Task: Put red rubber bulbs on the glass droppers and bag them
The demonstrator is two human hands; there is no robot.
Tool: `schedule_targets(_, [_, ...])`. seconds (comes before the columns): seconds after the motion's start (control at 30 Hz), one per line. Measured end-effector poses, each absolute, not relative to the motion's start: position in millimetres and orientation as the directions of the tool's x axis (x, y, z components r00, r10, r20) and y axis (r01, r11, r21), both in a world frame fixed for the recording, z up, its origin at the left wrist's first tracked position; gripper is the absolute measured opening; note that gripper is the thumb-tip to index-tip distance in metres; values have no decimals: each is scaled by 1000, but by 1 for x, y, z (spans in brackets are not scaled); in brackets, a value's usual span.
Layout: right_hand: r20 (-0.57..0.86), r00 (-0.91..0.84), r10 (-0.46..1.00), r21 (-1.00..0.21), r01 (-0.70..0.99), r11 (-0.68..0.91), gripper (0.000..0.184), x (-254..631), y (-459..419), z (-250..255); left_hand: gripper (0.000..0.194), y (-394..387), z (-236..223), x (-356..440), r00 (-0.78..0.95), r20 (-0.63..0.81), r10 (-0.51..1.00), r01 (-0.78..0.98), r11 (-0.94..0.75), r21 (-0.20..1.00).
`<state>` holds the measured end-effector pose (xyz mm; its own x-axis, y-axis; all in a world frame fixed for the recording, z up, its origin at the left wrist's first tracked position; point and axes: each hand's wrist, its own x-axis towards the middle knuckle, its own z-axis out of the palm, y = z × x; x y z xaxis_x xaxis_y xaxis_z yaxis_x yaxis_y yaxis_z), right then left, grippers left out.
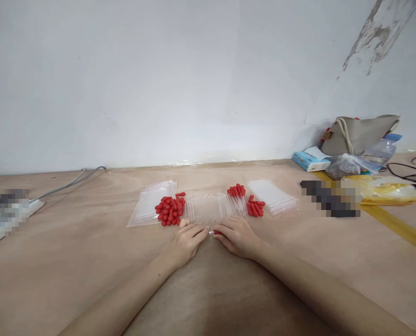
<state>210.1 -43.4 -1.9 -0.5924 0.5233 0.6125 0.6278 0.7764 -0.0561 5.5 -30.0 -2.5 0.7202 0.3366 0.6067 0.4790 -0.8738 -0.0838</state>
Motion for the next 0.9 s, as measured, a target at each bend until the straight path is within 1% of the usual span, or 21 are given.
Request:
schedule_targets(0.1, [623, -590, 514, -56, 622, 781, 18, 211, -41, 0, 22, -30, -4, 6, 719, 608, 338, 475, -877, -73])
schedule_targets(0.17, [630, -579, 518, -119, 588, 800, 18, 213, -40, 3, 21, -32, -3, 7, 700, 614, 365, 483, -875, -31])
schedule_targets(0.23, [632, -550, 546, -266, 507, 820, 17, 214, -41, 7, 20, -35, -1, 8, 677, 622, 393, 483, -875, 28])
schedule_targets(0.3, [602, -480, 639, -494, 405, 770, 18, 215, -41, 11, 22, -38, 3, 8, 676, 619, 400, 457, -886, 73])
schedule_targets(0.37, [518, -377, 767, -716, 299, 631, 26, 218, -39, 17, 28, -39, 7, 8, 695, 593, 407, 433, -895, 106])
schedule_targets(0.4, [472, -320, 821, -794, 250, 554, 31, 221, -36, 20, 30, -39, 9, 7, 698, 578, 423, 436, -891, 125])
schedule_targets(0.47, [412, -199, 889, -877, 178, 447, 34, 231, -25, 30, 32, -38, 11, 4, 682, 555, 476, 470, -867, 165])
schedule_targets(0.53, [396, -66, 916, -898, 182, 401, 34, 247, -9, 42, 30, -36, 11, 3, 653, 548, 523, 510, -839, 193])
schedule_targets(0.6, [380, 35, 924, -898, 254, 360, 38, 265, 9, 54, 27, -35, 10, 3, 637, 539, 552, 536, -819, 206])
schedule_targets(0.7, [393, 68, 917, -844, 423, 331, 40, 287, 36, 61, 24, -34, 9, 5, 640, 521, 565, 550, -810, 203])
schedule_targets(0.77, [379, 47, 924, -753, 597, 278, 34, 292, 50, 57, 24, -35, 10, 6, 645, 518, 562, 550, -812, 195])
schedule_targets(0.83, [362, -3, 932, -601, 764, 236, 25, 290, 58, 51, 24, -36, 10, 7, 647, 520, 558, 549, -814, 190])
schedule_targets(0.9, [350, -48, 936, -476, 851, 221, 19, 284, 62, 45, 24, -36, 10, 7, 647, 519, 558, 549, -814, 190])
